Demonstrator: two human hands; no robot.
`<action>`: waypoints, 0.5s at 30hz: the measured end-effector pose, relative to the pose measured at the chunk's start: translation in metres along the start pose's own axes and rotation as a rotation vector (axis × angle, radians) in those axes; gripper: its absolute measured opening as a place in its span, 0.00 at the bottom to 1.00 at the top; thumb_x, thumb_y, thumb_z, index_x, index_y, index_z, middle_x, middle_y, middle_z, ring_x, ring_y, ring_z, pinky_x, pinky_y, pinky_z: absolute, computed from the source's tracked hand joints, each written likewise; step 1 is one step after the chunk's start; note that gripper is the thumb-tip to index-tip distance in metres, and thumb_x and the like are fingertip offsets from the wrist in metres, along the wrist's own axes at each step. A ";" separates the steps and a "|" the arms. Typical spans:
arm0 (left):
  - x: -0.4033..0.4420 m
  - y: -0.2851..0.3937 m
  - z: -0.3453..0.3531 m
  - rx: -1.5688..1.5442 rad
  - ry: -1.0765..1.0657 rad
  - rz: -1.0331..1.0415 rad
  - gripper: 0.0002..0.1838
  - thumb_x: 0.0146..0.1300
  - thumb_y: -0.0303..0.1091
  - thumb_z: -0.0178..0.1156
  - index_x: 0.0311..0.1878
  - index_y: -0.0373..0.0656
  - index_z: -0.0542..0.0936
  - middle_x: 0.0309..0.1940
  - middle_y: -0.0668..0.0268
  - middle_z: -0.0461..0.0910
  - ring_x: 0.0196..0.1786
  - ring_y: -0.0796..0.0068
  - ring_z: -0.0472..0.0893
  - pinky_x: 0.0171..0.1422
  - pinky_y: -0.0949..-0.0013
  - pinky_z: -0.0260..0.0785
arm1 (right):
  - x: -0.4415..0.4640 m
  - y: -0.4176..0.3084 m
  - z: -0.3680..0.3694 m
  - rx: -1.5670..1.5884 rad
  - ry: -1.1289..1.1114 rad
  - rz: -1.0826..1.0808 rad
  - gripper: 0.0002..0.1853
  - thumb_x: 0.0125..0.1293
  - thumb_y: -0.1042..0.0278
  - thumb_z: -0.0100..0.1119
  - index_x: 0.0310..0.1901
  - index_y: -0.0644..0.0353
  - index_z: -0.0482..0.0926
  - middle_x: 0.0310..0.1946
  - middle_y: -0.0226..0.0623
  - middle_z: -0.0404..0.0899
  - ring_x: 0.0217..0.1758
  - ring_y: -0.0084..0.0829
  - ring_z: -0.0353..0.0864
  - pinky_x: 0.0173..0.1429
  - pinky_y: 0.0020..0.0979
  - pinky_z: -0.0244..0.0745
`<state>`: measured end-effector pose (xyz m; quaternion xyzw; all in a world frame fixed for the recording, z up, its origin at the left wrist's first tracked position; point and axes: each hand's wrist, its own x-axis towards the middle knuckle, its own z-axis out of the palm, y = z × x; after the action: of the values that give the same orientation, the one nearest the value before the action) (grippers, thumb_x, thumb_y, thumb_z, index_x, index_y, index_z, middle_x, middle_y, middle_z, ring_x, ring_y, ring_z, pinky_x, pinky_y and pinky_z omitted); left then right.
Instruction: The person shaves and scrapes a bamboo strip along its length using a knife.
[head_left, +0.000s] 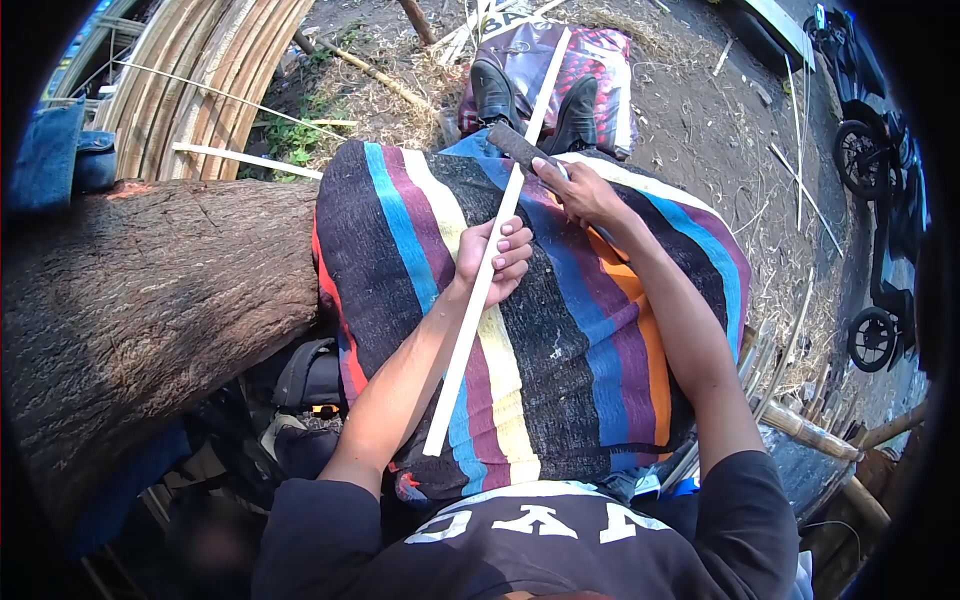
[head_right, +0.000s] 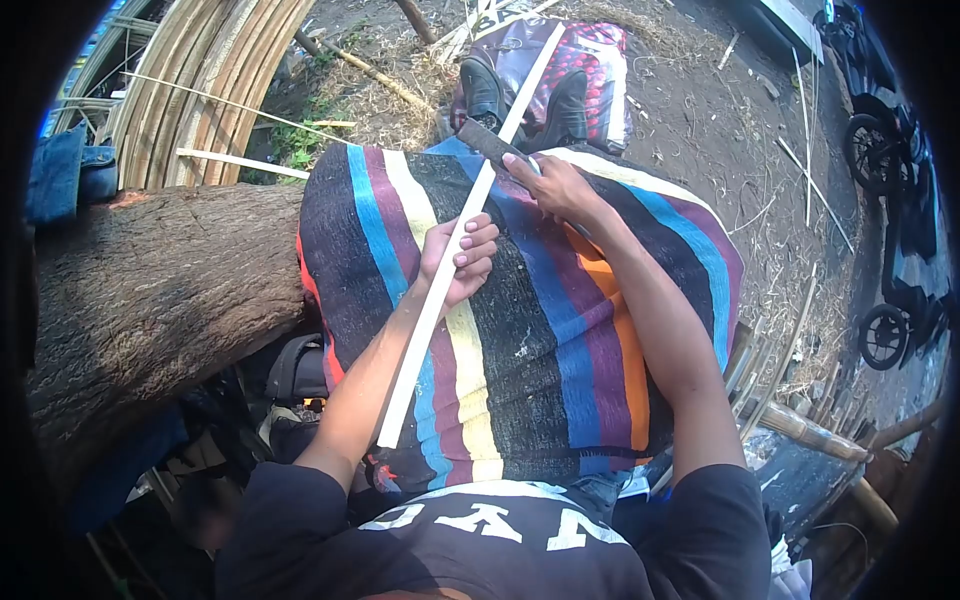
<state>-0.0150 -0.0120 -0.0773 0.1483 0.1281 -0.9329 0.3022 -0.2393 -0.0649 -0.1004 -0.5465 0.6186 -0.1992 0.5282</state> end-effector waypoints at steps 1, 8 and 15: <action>-0.001 0.002 0.000 0.095 0.034 0.024 0.15 0.80 0.35 0.38 0.33 0.46 0.66 0.21 0.73 0.62 0.15 0.84 0.60 0.15 0.78 0.51 | -0.002 -0.001 0.000 -0.005 0.014 -0.029 0.40 0.71 0.25 0.49 0.39 0.67 0.79 0.19 0.38 0.74 0.20 0.30 0.78 0.22 0.36 0.72; 0.000 0.013 0.003 0.172 0.062 0.040 0.14 0.80 0.35 0.40 0.34 0.47 0.67 0.20 0.73 0.63 0.13 0.85 0.60 0.13 0.79 0.47 | -0.014 -0.009 -0.006 0.070 -0.075 0.007 0.35 0.74 0.28 0.47 0.33 0.61 0.74 0.16 0.30 0.69 0.16 0.25 0.75 0.16 0.29 0.70; -0.008 0.023 0.006 0.317 0.140 0.077 0.15 0.82 0.35 0.37 0.35 0.45 0.66 0.20 0.74 0.62 0.11 0.86 0.59 0.10 0.81 0.47 | -0.031 -0.028 0.000 0.051 -0.136 0.091 0.37 0.74 0.29 0.48 0.31 0.64 0.75 0.16 0.31 0.71 0.13 0.27 0.74 0.16 0.31 0.69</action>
<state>0.0040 -0.0272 -0.0722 0.2633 -0.0054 -0.9166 0.3008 -0.2307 -0.0467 -0.0637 -0.5167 0.6001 -0.1530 0.5912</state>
